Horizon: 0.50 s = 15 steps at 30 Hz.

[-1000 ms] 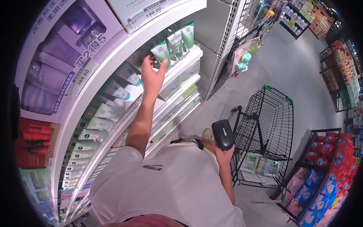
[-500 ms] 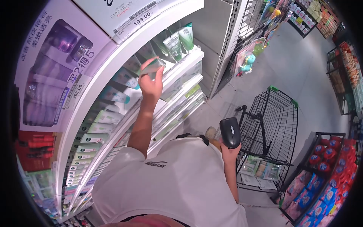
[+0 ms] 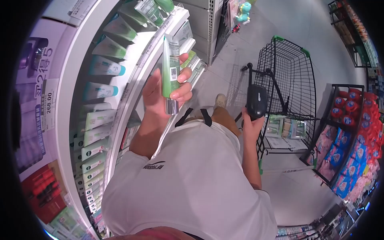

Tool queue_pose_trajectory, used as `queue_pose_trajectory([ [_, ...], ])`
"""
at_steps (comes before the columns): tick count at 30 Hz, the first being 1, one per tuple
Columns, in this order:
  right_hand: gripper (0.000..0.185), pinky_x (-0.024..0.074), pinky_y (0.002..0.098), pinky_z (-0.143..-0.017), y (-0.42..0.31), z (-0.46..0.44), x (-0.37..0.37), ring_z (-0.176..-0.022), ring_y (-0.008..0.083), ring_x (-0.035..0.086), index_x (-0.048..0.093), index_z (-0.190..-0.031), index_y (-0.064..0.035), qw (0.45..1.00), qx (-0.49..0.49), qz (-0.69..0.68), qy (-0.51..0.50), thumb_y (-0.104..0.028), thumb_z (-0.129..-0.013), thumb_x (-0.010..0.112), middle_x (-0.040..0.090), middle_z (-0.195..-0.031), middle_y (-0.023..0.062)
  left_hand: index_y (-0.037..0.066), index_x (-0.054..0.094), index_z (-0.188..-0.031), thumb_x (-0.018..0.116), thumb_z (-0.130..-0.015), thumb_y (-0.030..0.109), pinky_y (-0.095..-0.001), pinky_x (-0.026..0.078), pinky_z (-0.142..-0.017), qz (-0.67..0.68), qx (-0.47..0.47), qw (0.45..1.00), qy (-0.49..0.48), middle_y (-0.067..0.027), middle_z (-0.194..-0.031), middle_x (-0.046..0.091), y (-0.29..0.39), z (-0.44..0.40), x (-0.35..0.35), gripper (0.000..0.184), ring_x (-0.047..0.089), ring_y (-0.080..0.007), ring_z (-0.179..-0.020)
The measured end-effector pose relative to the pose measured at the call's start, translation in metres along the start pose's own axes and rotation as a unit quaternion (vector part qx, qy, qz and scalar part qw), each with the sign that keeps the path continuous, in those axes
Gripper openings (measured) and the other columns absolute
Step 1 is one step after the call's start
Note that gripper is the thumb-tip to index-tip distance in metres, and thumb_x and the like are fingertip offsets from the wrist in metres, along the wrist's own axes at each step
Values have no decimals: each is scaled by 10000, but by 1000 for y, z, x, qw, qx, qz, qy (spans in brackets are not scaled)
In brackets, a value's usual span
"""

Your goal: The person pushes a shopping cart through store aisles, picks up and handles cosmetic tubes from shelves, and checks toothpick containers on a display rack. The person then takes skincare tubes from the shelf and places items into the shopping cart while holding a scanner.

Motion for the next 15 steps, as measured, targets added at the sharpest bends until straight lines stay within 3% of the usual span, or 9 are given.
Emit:
queue_pose_trajectory([
  [1,179,499,257,-724,5,11,2,-801,87,630,711,-1071,7,998,52,18,-18,-34,-904,759,707,-923,19,9,326,-1581,567,-1083,388,-392,514,-760,6,-4,1000,8,-122,-1139,495,1,6,-5,671,573,-182,-808],
  [3,186,504,265,-775,7,35,2,-841,91,640,712,-1073,-1,995,64,69,-20,-70,-905,754,721,-946,24,51,411,-1545,586,-1067,398,-339,511,-613,35,-46,997,50,-122,-1043,549,1,16,-19,616,587,-180,-667],
  [4,195,506,270,-801,11,48,6,-862,95,643,711,-1071,-1,991,73,84,-81,-73,-895,756,726,-950,26,0,407,-1544,599,-1047,432,-321,508,-534,35,-48,997,57,-143,-1021,573,2,20,-26,687,591,-180,-630],
  [8,216,524,296,-809,2,103,12,-861,111,656,723,-1040,-17,960,94,140,-222,-70,-839,778,744,-940,36,-130,418,-1485,617,-996,496,-299,510,-492,11,-80,989,120,-172,-998,618,-3,32,-56,819,630,-200,-646],
  [9,219,528,300,-791,-1,115,16,-845,111,657,727,-1032,-21,945,94,147,-278,-73,-827,785,747,-931,38,-130,418,-1485,617,-996,496,-299,510,-492,16,-87,989,122,-172,-998,618,-6,36,-59,819,630,-200,-646],
  [11,254,538,320,-768,-19,127,15,-803,152,678,729,-1026,-23,941,90,148,-290,-114,-801,805,751,-925,71,-140,372,-1528,604,-1001,501,-298,493,-451,10,-117,988,101,-169,-1005,620,-13,40,-61,861,627,-195,-635],
  [13,390,522,319,-832,-36,140,16,-850,118,651,719,-1070,5,919,63,95,-376,-83,-733,895,750,-938,25,-144,355,-1542,577,-1004,504,-297,485,-436,25,-133,985,110,-169,-1005,624,-21,44,-65,871,626,-194,-627],
  [14,574,517,379,-930,-33,146,4,-988,179,687,699,-1156,8,914,31,92,-393,-117,-658,956,763,-1071,70,-147,337,-1557,551,-1008,508,-297,477,-420,35,-143,982,118,-169,-1006,628,-26,47,-67,881,625,-192,-620],
  [15,574,517,379,-930,-37,150,3,-988,179,687,699,-1156,8,916,34,93,-390,-117,-658,956,763,-1071,70,-147,337,-1557,551,-1008,508,-297,477,-420,38,-146,981,118,-169,-1006,628,-30,49,-66,881,625,-192,-620],
])
Point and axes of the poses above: each hand's wrist, its own z-axis away from the middle knuckle, its own x-axis out of the palm, y = z × x, the point moved 5 cm from there along -z, towards the middle knuckle
